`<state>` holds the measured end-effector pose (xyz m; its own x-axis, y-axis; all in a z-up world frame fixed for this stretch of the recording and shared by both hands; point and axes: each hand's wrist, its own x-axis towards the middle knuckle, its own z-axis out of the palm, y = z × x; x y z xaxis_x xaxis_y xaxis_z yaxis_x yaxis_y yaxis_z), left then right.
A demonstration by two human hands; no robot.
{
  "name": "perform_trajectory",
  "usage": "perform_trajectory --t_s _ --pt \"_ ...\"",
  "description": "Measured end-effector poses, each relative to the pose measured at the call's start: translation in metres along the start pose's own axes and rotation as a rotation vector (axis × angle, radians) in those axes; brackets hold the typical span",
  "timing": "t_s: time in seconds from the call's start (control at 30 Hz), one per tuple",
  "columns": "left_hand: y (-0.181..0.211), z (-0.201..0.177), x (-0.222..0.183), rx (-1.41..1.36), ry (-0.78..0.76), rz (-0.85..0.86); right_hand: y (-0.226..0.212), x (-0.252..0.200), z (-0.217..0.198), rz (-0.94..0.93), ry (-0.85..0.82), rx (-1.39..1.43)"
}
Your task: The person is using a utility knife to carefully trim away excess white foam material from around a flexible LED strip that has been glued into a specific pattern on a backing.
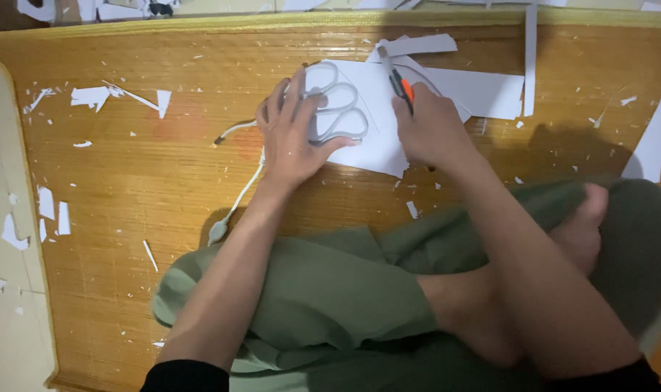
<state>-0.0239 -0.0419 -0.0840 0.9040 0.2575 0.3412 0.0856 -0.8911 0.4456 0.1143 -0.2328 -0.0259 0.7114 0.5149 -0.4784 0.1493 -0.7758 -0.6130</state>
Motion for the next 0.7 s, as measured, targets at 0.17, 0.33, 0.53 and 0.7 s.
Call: perform_trajectory --t_s 0.17,0.33,0.53,0.7 --pt "-0.013 0.015 -0.007 0.115 -0.07 -0.014 0.009 -0.002 0.027 -0.082 -0.041 -0.059" --pt "-0.02 0.024 -0.013 0.202 -0.115 0.005 0.015 -0.014 0.047 -0.221 -0.008 -0.088" --pt "-0.02 0.025 -0.012 0.177 -0.151 -0.029 0.0 -0.019 0.04 -0.161 -0.054 -0.125" --pt "-0.015 0.018 -0.009 0.141 -0.13 -0.019 0.028 -0.013 0.055 -0.438 0.04 -0.204"
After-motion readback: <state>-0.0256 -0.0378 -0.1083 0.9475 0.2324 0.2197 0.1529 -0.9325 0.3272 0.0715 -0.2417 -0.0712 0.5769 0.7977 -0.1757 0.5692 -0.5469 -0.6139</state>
